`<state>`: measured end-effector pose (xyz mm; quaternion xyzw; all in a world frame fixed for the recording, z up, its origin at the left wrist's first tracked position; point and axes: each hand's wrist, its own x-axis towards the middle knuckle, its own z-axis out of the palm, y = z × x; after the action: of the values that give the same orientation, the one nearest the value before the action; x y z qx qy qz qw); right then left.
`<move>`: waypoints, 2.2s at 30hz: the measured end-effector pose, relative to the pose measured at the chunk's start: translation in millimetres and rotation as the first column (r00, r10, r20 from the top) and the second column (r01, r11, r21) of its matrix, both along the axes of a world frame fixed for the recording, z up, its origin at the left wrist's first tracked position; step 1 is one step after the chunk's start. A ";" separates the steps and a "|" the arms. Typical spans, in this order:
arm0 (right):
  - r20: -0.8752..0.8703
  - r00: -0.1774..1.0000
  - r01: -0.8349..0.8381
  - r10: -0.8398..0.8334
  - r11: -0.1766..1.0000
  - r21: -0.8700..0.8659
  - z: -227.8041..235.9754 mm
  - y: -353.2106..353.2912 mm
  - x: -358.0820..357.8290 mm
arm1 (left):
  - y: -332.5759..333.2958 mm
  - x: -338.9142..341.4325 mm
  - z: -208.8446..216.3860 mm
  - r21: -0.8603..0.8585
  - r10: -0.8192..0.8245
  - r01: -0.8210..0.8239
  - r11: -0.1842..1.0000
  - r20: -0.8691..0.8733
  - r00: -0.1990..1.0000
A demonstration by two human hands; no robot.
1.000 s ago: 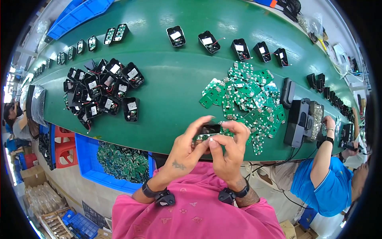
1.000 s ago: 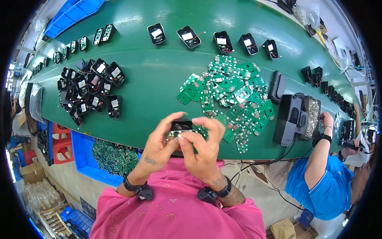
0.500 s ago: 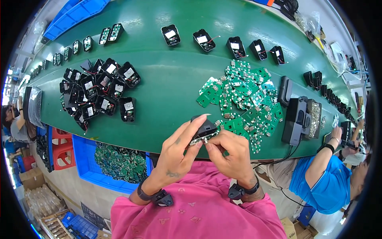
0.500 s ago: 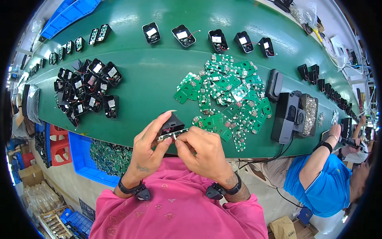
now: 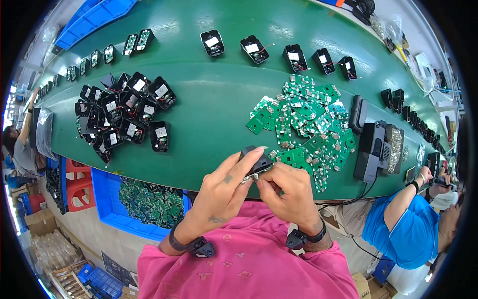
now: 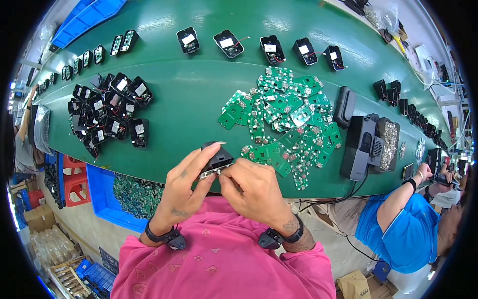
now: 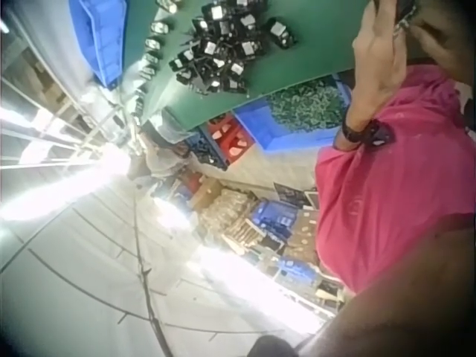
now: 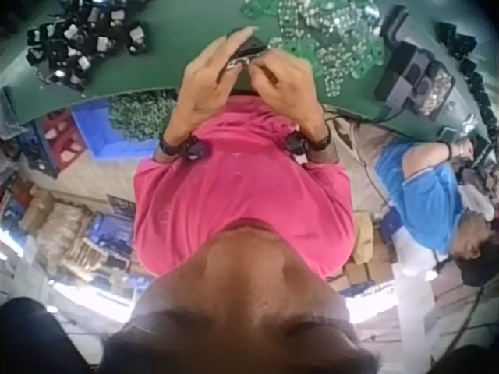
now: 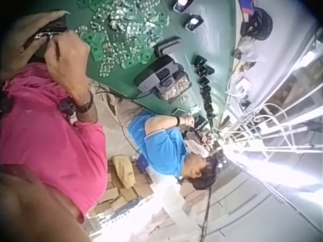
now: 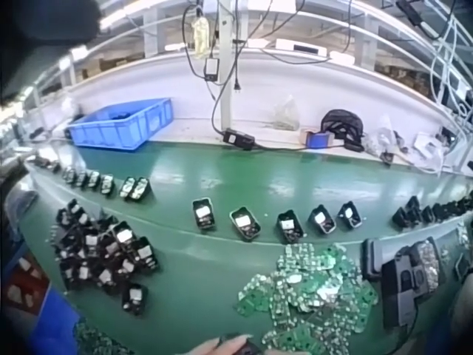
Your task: The person picks up a black housing and a circuit board, fits the board into the housing, and presses them together. The person then places the assembled unit onto the green conveyor belt and reaches for another circuit board.
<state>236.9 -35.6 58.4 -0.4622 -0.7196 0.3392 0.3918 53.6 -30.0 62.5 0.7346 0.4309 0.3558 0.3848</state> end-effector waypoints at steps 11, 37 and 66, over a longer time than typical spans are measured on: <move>0.087 0.993 0.078 -0.081 0.996 0.032 -10.8 0.1 -8.3 | -4.7 9.3 -29.2 -0.073 0.151 -0.145 0.987 0.092 0.984; -0.082 0.982 0.151 -0.173 0.962 -0.226 -11.7 1.8 6.1 | 2.3 11.5 -36.3 0.068 0.177 -0.196 0.978 0.220 0.959; -0.167 0.980 0.060 -0.108 0.961 -0.272 -14.5 17.8 -37.7 | 3.6 4.5 -36.5 -0.366 0.417 -0.278 0.888 0.390 0.821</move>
<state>199.2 -17.8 43.9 -0.5081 -0.6091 0.4560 0.4037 58.1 -26.4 26.0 0.4720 0.5035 0.5157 0.5077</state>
